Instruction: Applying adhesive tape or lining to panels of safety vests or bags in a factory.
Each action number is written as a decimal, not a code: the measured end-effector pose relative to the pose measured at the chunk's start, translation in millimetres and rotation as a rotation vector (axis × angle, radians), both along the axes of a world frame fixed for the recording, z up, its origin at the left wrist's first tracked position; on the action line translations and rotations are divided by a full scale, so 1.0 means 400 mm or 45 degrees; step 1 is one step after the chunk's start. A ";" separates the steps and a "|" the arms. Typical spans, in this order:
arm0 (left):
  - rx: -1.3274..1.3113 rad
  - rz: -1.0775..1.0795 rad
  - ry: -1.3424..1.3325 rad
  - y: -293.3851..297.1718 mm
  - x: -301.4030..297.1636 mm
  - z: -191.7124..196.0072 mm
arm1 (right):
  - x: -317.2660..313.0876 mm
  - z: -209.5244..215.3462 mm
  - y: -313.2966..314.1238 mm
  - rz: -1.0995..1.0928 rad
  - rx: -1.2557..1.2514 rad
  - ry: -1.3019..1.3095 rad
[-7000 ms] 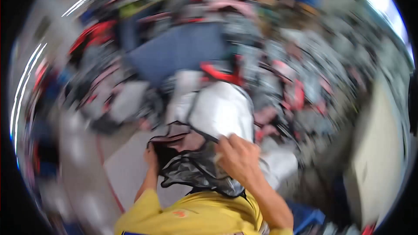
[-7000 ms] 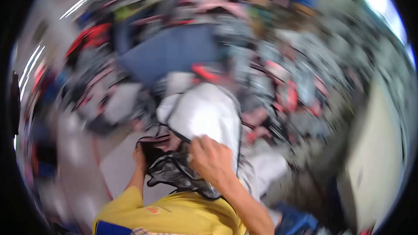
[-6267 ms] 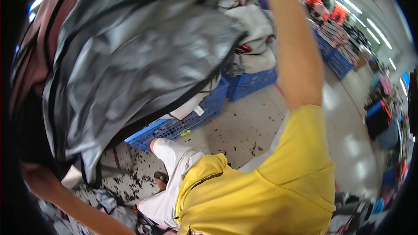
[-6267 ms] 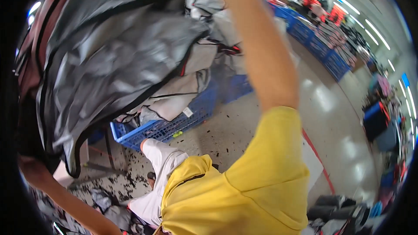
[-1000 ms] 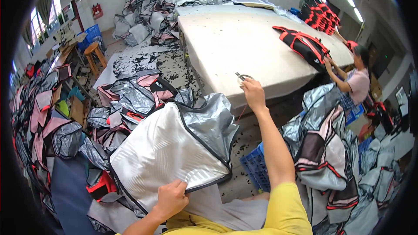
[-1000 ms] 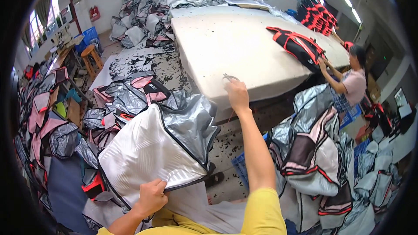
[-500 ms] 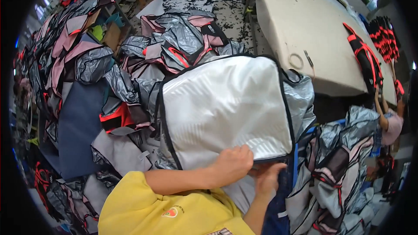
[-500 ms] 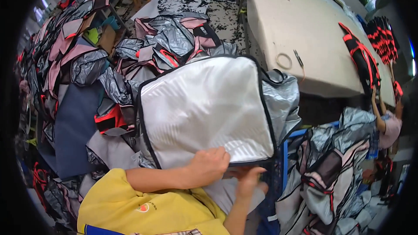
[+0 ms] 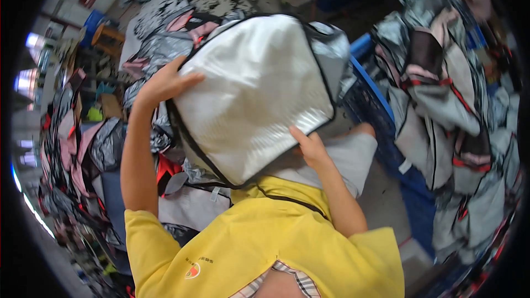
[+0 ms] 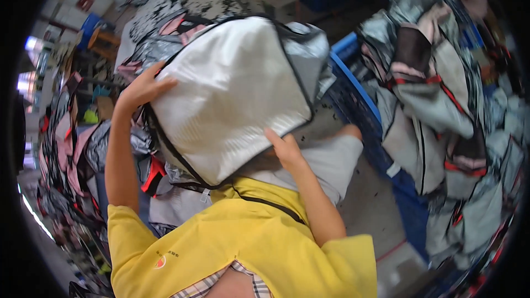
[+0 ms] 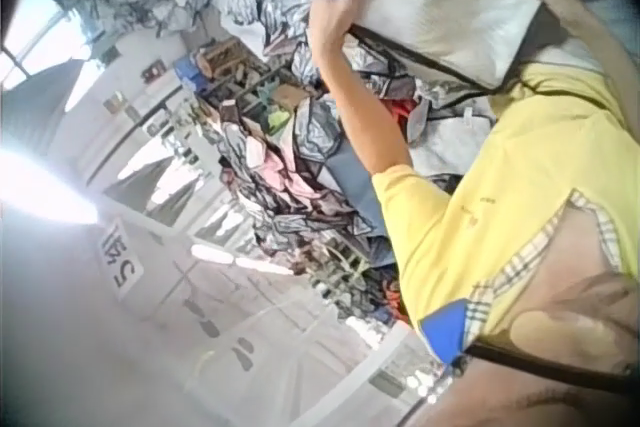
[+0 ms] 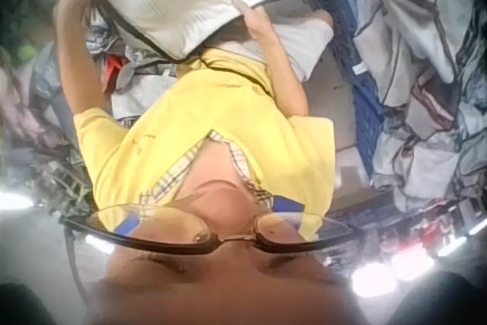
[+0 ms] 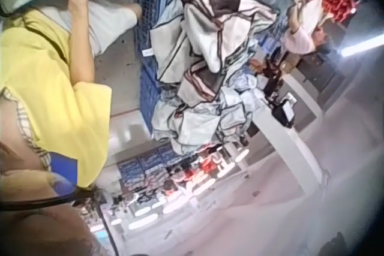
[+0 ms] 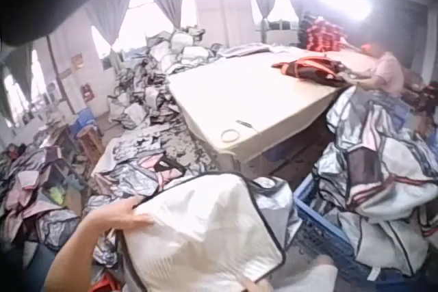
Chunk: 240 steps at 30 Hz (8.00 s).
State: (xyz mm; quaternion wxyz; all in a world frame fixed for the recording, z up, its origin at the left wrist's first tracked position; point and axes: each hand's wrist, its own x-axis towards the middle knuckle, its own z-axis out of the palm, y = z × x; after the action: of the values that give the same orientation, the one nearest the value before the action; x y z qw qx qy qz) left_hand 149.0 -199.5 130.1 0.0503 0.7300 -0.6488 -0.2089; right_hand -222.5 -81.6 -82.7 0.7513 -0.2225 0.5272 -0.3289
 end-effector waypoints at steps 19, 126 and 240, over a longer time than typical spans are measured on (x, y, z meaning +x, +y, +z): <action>0.216 -0.076 0.716 0.017 -0.094 0.322 | -0.264 0.318 -0.050 -0.076 -0.603 0.079; -0.364 0.783 1.844 0.534 -0.250 -0.308 | 0.091 0.212 -0.525 0.361 -1.329 1.300; -0.210 1.274 2.689 0.029 0.160 -0.711 | -0.023 0.185 -0.003 -0.019 -0.414 -0.121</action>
State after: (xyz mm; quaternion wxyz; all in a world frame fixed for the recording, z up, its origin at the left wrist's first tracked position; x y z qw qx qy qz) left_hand 212.9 -187.9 -154.4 0.6879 0.3623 0.0634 -0.6257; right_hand -231.6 -82.9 -8.6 0.7269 -0.3214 0.4327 -0.4256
